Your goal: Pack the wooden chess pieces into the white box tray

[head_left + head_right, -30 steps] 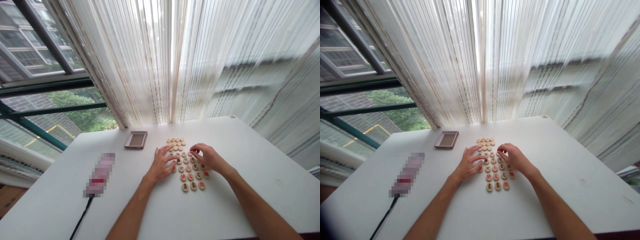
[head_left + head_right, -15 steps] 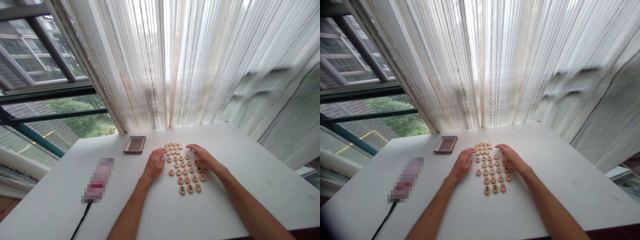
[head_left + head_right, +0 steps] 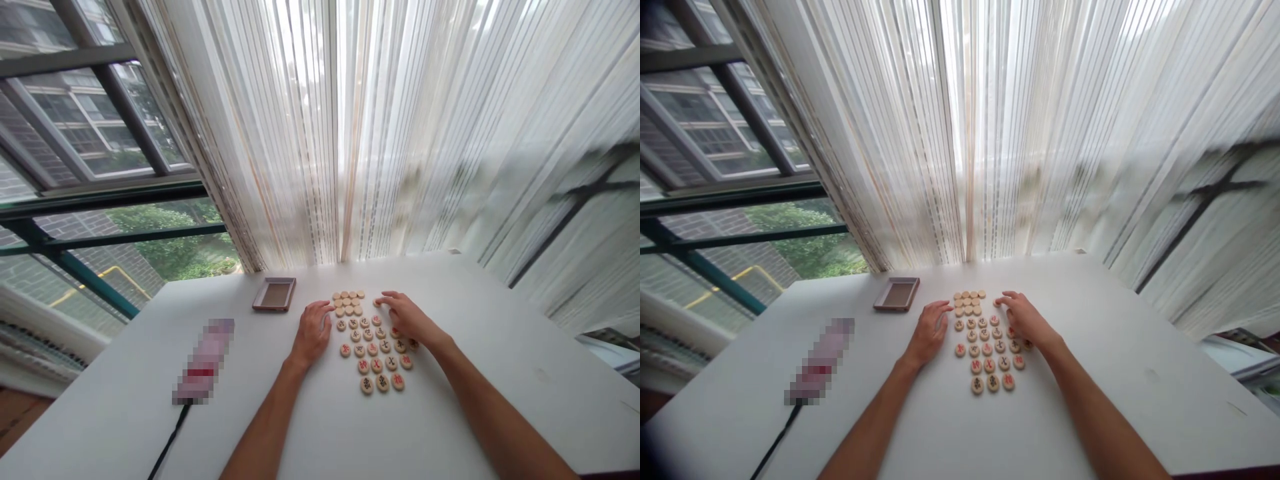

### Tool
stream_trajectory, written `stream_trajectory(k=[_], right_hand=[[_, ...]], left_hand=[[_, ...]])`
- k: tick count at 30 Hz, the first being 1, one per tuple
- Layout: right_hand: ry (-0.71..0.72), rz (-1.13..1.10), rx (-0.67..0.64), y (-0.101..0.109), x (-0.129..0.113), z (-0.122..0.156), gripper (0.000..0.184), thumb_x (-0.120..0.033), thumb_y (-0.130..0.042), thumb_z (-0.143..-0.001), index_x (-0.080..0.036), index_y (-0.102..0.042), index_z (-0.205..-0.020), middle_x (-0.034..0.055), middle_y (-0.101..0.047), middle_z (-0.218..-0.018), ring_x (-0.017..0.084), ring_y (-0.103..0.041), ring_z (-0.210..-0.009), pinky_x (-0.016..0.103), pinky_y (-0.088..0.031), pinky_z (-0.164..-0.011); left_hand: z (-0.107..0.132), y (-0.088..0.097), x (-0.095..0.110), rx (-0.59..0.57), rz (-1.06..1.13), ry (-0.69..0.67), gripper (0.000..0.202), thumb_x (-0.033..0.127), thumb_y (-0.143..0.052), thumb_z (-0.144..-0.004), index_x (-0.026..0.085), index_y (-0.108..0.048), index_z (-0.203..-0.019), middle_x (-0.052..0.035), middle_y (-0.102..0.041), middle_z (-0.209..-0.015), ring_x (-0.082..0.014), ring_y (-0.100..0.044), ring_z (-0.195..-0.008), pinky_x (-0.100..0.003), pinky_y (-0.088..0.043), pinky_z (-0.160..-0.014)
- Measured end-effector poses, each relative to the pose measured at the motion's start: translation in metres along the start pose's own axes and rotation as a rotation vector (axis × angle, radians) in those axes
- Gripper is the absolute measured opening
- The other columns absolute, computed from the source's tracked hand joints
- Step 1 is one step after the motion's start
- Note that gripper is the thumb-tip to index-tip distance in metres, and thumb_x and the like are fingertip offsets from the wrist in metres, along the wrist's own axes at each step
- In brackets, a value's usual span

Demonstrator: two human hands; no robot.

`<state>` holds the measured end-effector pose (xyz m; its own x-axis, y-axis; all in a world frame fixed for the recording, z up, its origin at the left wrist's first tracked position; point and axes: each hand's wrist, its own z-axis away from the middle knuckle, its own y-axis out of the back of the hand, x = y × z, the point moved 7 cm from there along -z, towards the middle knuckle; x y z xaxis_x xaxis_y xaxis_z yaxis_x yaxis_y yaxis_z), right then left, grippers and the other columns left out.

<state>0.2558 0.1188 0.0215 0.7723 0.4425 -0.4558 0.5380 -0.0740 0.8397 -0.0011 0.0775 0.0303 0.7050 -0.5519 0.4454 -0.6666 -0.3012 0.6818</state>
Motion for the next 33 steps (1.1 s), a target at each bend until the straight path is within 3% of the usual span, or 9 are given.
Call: stream_trajectory(k=[3,8,17,25,33], right_hand=[[-0.037,-0.019,0.035,0.012,0.006,0.004,0.024,-0.017,-0.05,-0.092,-0.02,-0.071,-0.101,0.0101,-0.069,-0.113,0.025,-0.063,-0.106,0.04,-0.048,-0.097],[-0.056,-0.07,0.022,0.015,0.006,0.003,0.015,-0.028,-0.058,-0.09,-0.023,-0.071,-0.097,0.0042,-0.071,-0.094,0.022,-0.065,-0.091,0.035,-0.051,-0.087],[-0.065,-0.16,0.067,0.02,-0.003,0.004,0.018,-0.038,-0.059,-0.09,-0.023,-0.069,-0.093,0.0037,-0.071,-0.091,0.021,-0.066,-0.086,0.036,-0.052,-0.081],[0.076,-0.3,0.053,0.02,-0.05,0.012,0.019,-0.036,-0.059,-0.092,-0.024,-0.067,-0.103,0.0039,-0.073,-0.102,0.02,-0.067,-0.091,0.034,-0.055,-0.078],[0.171,-0.467,0.012,0.01,-0.092,0.022,0.016,-0.033,-0.063,-0.092,-0.025,-0.067,-0.106,0.0022,-0.073,-0.098,0.018,-0.068,-0.086,0.033,-0.057,-0.081]], left_hand=[[-0.001,0.0,0.0,0.011,0.001,0.01,0.028,0.015,-0.048,-0.094,0.024,-0.067,-0.112,-0.0066,-0.067,-0.121,-0.024,-0.058,-0.119,-0.049,-0.046,-0.107],[-0.003,0.003,0.0,0.035,0.009,0.023,0.027,0.015,-0.048,-0.094,0.023,-0.068,-0.109,-0.0066,-0.068,-0.118,-0.024,-0.059,-0.116,-0.048,-0.047,-0.105],[-0.002,0.005,0.013,0.039,0.028,0.006,0.024,0.015,-0.05,-0.094,0.024,-0.068,-0.107,-0.0059,-0.07,-0.114,-0.0241,-0.06,-0.114,-0.049,-0.046,-0.105],[-0.003,0.01,0.034,-0.001,0.075,-0.052,0.022,0.018,-0.057,-0.093,0.025,-0.067,-0.111,-0.0044,-0.071,-0.114,-0.0239,-0.061,-0.115,-0.046,-0.049,-0.104],[0.002,0.005,0.06,-0.084,0.244,-0.127,0.025,0.02,-0.059,-0.096,0.027,-0.063,-0.119,-0.0046,-0.069,-0.118,-0.0211,-0.063,-0.113,-0.04,-0.053,-0.1]])
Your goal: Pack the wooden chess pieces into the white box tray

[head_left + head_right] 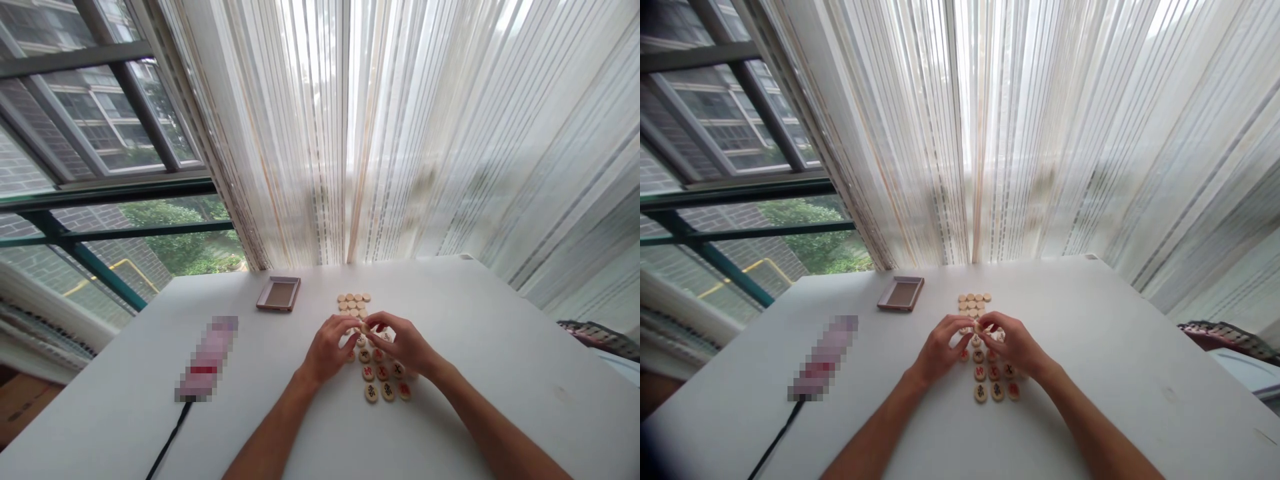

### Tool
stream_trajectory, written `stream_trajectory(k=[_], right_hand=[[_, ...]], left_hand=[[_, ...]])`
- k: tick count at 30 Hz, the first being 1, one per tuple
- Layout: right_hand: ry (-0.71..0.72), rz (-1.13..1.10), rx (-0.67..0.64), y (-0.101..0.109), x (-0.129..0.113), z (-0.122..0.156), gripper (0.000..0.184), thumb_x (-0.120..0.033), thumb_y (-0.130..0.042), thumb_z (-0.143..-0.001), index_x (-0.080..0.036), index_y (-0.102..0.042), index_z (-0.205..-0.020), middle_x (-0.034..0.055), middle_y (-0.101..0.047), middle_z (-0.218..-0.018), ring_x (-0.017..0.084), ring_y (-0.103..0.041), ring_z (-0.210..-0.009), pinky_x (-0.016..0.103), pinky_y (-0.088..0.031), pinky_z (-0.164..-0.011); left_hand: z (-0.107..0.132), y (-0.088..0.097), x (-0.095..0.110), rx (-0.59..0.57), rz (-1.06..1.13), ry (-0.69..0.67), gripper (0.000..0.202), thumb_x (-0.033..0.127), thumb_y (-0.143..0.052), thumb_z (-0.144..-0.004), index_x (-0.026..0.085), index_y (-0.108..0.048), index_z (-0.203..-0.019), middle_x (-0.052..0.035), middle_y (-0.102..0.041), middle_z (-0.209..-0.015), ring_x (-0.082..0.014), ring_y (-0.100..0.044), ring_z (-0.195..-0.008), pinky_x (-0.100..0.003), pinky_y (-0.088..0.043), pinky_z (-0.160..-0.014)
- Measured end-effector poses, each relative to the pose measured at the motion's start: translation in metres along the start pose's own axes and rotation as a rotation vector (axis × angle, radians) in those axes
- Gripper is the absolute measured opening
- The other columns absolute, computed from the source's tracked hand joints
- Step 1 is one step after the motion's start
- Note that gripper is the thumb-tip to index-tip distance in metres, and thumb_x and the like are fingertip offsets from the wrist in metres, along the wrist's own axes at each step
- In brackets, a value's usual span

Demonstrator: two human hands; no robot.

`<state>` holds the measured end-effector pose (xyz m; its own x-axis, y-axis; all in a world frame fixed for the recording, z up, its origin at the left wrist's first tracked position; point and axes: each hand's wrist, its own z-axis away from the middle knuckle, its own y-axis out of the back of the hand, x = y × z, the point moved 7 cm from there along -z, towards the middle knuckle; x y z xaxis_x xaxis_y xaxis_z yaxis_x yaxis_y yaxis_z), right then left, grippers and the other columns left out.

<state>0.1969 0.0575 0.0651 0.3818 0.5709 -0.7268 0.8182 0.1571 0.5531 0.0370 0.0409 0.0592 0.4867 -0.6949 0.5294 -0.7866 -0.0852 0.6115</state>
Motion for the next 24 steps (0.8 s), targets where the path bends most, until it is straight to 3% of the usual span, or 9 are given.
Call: stream_trajectory(k=[7,14,24], right_hand=[[-0.003,-0.07,0.027,-0.0066,-0.0014,0.0019,0.019,-0.033,-0.064,-0.093,-0.024,-0.065,-0.11,0.0041,-0.072,-0.097,0.02,-0.068,-0.088,0.034,-0.058,-0.082],[0.072,-0.102,0.071,-0.0036,-0.0083,0.0015,0.013,-0.031,-0.063,-0.093,-0.024,-0.067,-0.104,0.0055,-0.071,-0.105,0.021,-0.069,-0.095,0.034,-0.058,-0.085],[-0.084,-0.18,0.064,-0.0071,-0.0023,0.003,0.015,-0.036,-0.06,-0.096,-0.025,-0.066,-0.104,0.0022,-0.075,-0.094,0.019,-0.072,-0.085,0.03,-0.058,-0.076]], left_hand=[[0.0003,-0.0015,0.0023,0.011,0.041,-0.037,0.022,0.02,-0.06,-0.096,0.027,-0.065,-0.117,-0.0049,-0.069,-0.116,-0.0186,-0.065,-0.112,-0.035,-0.056,-0.098],[0.0019,0.0004,0.0004,0.055,0.088,-0.048,0.021,0.021,-0.06,-0.097,0.023,-0.065,-0.117,-0.0069,-0.072,-0.112,-0.0201,-0.067,-0.107,-0.037,-0.058,-0.093],[0.0025,0.0008,0.0024,0.077,0.072,-0.015,0.024,0.02,-0.062,-0.095,0.022,-0.062,-0.119,-0.0052,-0.074,-0.107,-0.0157,-0.07,-0.084,-0.032,-0.059,-0.082]])
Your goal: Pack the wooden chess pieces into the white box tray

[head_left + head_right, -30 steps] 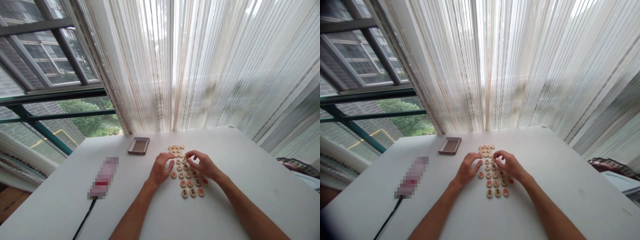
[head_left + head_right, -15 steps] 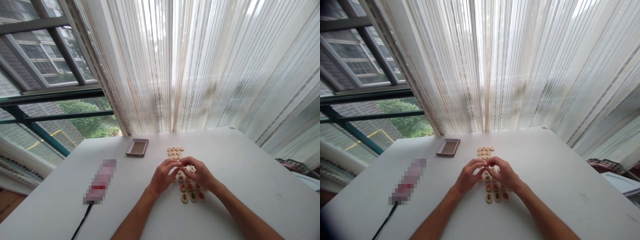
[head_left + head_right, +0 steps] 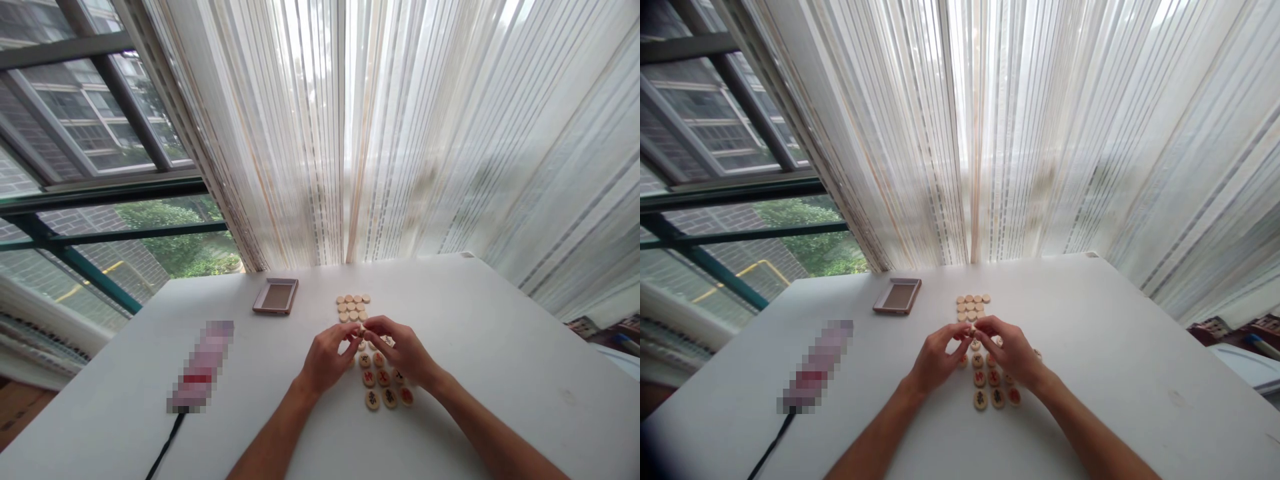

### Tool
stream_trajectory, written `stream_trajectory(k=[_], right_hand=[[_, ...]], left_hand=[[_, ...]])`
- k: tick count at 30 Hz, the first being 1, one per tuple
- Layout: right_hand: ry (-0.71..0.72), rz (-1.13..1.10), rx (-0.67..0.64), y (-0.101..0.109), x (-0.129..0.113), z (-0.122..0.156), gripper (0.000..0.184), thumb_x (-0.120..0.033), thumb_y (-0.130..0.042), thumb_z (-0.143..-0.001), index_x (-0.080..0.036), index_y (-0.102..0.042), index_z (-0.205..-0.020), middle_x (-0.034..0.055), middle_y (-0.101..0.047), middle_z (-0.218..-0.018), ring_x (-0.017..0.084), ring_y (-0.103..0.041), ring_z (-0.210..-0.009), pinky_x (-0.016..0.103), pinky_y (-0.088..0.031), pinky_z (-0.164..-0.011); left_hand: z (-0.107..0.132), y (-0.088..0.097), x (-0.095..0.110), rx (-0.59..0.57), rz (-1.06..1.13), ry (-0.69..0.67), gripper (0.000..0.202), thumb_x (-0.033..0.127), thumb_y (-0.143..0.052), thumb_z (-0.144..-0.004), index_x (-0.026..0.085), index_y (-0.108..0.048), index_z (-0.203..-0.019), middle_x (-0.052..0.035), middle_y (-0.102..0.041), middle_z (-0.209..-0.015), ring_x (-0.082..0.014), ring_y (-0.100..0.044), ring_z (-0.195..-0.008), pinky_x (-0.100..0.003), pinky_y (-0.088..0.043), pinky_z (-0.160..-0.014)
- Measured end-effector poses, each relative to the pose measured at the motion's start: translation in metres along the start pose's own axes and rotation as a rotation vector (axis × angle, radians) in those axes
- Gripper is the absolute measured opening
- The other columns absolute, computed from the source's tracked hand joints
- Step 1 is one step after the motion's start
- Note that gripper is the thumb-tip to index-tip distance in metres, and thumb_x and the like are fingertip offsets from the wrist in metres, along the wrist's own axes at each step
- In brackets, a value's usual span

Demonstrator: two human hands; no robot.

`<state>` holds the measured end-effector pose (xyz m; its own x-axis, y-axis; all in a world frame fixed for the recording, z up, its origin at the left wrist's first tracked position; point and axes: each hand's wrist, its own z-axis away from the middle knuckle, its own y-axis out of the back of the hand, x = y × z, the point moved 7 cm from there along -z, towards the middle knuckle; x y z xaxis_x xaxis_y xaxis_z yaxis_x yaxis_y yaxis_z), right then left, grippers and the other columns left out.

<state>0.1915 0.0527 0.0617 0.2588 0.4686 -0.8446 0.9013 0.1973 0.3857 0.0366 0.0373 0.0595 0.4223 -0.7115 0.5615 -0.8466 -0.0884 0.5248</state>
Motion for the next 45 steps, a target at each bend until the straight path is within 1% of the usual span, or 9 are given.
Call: stream_trajectory(k=[7,14,17,22,29,34,39,41,45], right_hand=[[-0.034,-0.04,-0.006,-0.001,0.003,-0.001,0.014,-0.035,-0.057,-0.098,-0.023,-0.064,-0.102,0.0028,-0.073,-0.09,0.019,-0.071,-0.083,0.031,-0.056,-0.075],[-0.039,-0.076,-0.089,-0.003,-0.002,0.001,0.019,-0.034,-0.059,-0.097,-0.024,-0.065,-0.111,0.0044,-0.074,-0.103,0.021,-0.072,-0.095,0.033,-0.057,-0.082],[-0.059,-0.089,-0.061,-0.001,0.001,-0.001,0.018,-0.035,-0.062,-0.095,-0.024,-0.065,-0.108,0.0043,-0.075,-0.1,0.021,-0.072,-0.092,0.033,-0.058,-0.082],[-0.057,-0.086,-0.02,0.003,0.002,-0.002,0.015,-0.036,-0.065,-0.093,-0.022,-0.065,-0.098,0.0031,-0.073,-0.09,0.019,-0.071,-0.083,0.031,-0.057,-0.076],[-0.089,-0.114,-0.045,0.003,0.006,-0.003,0.02,-0.039,-0.063,-0.094,-0.022,-0.068,-0.104,0.0045,-0.075,-0.097,0.02,-0.072,-0.089,0.032,-0.056,-0.08],[-0.142,-0.133,-0.033,-0.001,0.008,-0.002,0.023,-0.043,-0.063,-0.093,-0.021,-0.067,-0.095,0.0033,-0.074,-0.087,0.019,-0.071,-0.081,0.031,-0.056,-0.074],[-0.122,-0.123,-0.071,-0.003,0.004,-0.001,0.024,-0.044,-0.065,-0.092,-0.021,-0.067,-0.096,0.0033,-0.074,-0.089,0.02,-0.07,-0.084,0.031,-0.056,-0.075],[-0.119,-0.113,-0.075,-0.002,0.004,-0.001,0.025,-0.045,-0.065,-0.092,-0.021,-0.068,-0.097,0.0036,-0.075,-0.09,0.02,-0.071,-0.084,0.031,-0.056,-0.076],[-0.138,-0.114,-0.063,0.003,0.007,-0.003,0.029,-0.048,-0.065,-0.091,-0.021,-0.071,-0.099,0.0045,-0.076,-0.093,0.02,-0.072,-0.085,0.031,-0.058,-0.076]], left_hand=[[0.001,-0.002,-0.001,-0.024,0.005,0.02,0.025,0.022,-0.064,-0.094,0.022,-0.062,-0.119,-0.005,-0.074,-0.106,-0.0153,-0.07,-0.081,-0.031,-0.059,-0.081],[0.0,0.0,-0.003,0.012,0.05,0.058,0.02,0.026,-0.069,-0.09,0.021,-0.063,-0.108,-0.0026,-0.073,-0.097,-0.0141,-0.069,-0.075,-0.029,-0.058,-0.075],[0.0,0.0,-0.003,0.013,0.052,0.063,0.021,0.025,-0.069,-0.091,0.021,-0.063,-0.11,-0.0029,-0.073,-0.099,-0.0139,-0.069,-0.076,-0.029,-0.058,-0.077],[0.001,0.0,-0.002,0.008,0.054,0.076,0.022,0.022,-0.067,-0.092,0.022,-0.064,-0.113,-0.003,-0.074,-0.102,-0.0137,-0.07,-0.078,-0.029,-0.059,-0.078],[0.001,-0.004,-0.002,-0.032,0.04,0.057,0.033,0.022,-0.065,-0.093,0.023,-0.061,-0.126,-0.0048,-0.075,-0.108,-0.0139,-0.07,-0.078,-0.029,-0.06,-0.079],[0.002,-0.004,-0.003,-0.015,0.045,0.063,0.028,0.028,-0.07,-0.09,0.022,-0.065,-0.118,-0.0047,-0.076,-0.102,-0.0141,-0.069,-0.072,-0.029,-0.06,-0.074],[0.002,-0.003,-0.003,0.015,0.054,0.089,0.022,0.03,-0.074,-0.087,0.021,-0.067,-0.105,-0.0029,-0.076,-0.092,-0.014,-0.069,-0.069,-0.028,-0.059,-0.072],[0.002,-0.004,-0.003,0.014,0.066,0.092,0.023,0.029,-0.074,-0.087,0.021,-0.067,-0.107,-0.0028,-0.075,-0.093,-0.0138,-0.068,-0.069,-0.028,-0.059,-0.072],[0.001,-0.005,-0.002,0.003,0.103,0.093,0.03,0.025,-0.071,-0.089,0.022,-0.065,-0.118,-0.0044,-0.075,-0.102,-0.0136,-0.07,-0.073,-0.028,-0.06,-0.073]])
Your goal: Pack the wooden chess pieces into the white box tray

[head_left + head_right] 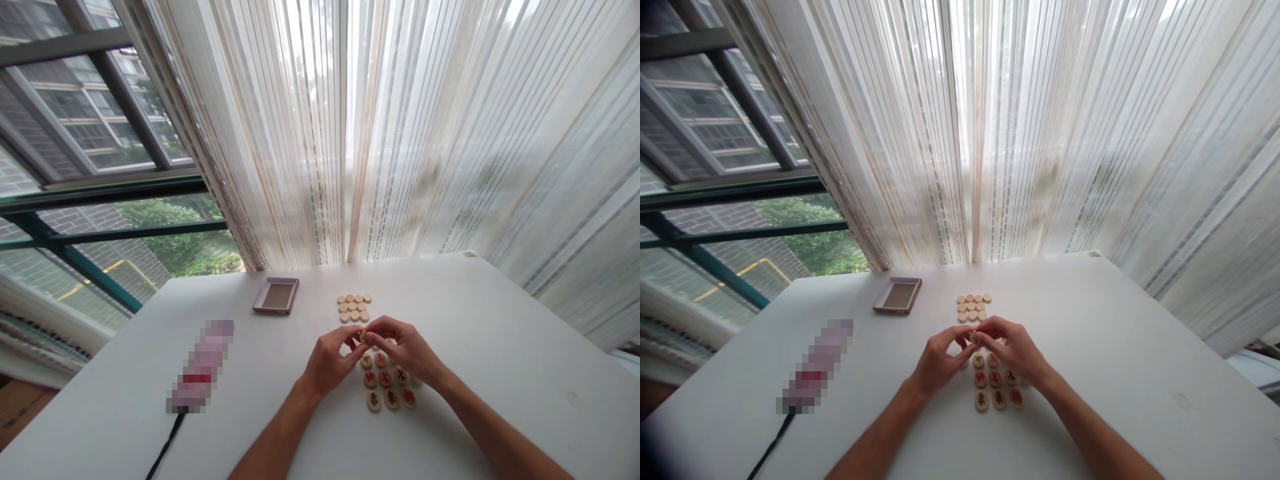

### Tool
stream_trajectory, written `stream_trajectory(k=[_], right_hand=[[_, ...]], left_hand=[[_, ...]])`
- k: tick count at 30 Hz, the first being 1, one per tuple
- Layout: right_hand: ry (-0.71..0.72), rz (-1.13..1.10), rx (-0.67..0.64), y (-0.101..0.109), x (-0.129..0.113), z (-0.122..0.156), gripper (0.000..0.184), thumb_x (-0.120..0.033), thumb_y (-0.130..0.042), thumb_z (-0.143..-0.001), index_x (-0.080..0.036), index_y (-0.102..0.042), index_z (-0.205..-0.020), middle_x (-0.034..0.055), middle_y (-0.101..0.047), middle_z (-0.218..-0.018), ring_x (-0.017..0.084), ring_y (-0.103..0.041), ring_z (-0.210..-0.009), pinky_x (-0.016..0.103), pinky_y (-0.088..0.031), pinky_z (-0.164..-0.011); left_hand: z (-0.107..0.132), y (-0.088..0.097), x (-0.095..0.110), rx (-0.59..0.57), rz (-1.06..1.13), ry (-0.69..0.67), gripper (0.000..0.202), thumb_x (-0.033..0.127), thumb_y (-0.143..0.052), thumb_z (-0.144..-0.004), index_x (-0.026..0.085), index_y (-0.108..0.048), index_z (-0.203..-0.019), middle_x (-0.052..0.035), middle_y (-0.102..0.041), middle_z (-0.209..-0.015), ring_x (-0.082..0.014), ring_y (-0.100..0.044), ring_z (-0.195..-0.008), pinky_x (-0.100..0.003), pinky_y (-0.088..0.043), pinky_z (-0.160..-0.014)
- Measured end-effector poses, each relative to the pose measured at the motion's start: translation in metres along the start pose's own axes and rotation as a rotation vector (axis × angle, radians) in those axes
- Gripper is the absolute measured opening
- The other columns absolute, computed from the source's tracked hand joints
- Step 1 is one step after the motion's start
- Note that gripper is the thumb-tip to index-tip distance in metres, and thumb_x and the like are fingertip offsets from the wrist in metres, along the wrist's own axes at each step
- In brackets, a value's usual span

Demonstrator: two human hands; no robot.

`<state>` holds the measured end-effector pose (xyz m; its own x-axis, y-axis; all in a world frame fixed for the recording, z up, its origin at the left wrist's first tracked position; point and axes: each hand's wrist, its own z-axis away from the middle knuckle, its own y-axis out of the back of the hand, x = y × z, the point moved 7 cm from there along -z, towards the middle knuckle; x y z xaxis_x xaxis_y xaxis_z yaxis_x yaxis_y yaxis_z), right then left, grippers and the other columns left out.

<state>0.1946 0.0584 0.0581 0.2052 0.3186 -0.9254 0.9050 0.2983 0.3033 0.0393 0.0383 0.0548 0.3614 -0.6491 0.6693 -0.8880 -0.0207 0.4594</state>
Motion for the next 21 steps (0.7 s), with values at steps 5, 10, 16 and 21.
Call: stream_trajectory(k=[5,10,16,21], right_hand=[[-0.01,0.007,0.011,0.0027,0.0014,-0.0004,0.029,-0.048,-0.064,-0.092,-0.022,-0.072,-0.102,0.0045,-0.077,-0.094,0.02,-0.072,-0.086,0.031,-0.058,-0.077],[0.03,-0.055,-0.02,-0.0021,-0.0022,-0.0001,0.031,-0.046,-0.065,-0.091,-0.021,-0.065,-0.11,0.0064,-0.077,-0.099,0.022,-0.073,-0.093,0.036,-0.059,-0.084],[0.04,-0.034,0.008,-0.0003,-0.0001,-0.0008,0.025,-0.044,-0.066,-0.091,-0.02,-0.063,-0.101,0.0057,-0.074,-0.093,0.02,-0.071,-0.087,0.034,-0.058,-0.079],[0.026,-0.051,-0.012,-0.0002,0.0008,-0.0011,0.028,-0.045,-0.065,-0.091,-0.02,-0.064,-0.103,0.0059,-0.075,-0.095,0.021,-0.072,-0.089,0.036,-0.058,-0.082]], left_hand=[[-0.0004,-0.0007,0.0004,-0.013,0.018,-0.004,0.032,0.022,-0.067,-0.092,0.022,-0.064,-0.124,-0.0056,-0.075,-0.107,-0.014,-0.07,-0.077,-0.029,-0.061,-0.078],[-0.0003,0.0025,-0.0041,0.025,0.038,0.032,0.03,0.023,-0.07,-0.09,0.021,-0.066,-0.119,-0.0047,-0.075,-0.102,-0.0142,-0.071,-0.076,-0.028,-0.061,-0.077],[-0.0008,0.0026,-0.0049,0.025,0.051,0.064,0.027,0.025,-0.069,-0.091,0.022,-0.066,-0.117,-0.0039,-0.075,-0.099,-0.0142,-0.07,-0.075,-0.029,-0.061,-0.075],[-0.0016,0.0026,-0.0035,0.018,0.063,0.066,0.027,0.025,-0.066,-0.092,0.021,-0.066,-0.119,-0.0052,-0.075,-0.102,-0.0142,-0.07,-0.074,-0.029,-0.061,-0.075]])
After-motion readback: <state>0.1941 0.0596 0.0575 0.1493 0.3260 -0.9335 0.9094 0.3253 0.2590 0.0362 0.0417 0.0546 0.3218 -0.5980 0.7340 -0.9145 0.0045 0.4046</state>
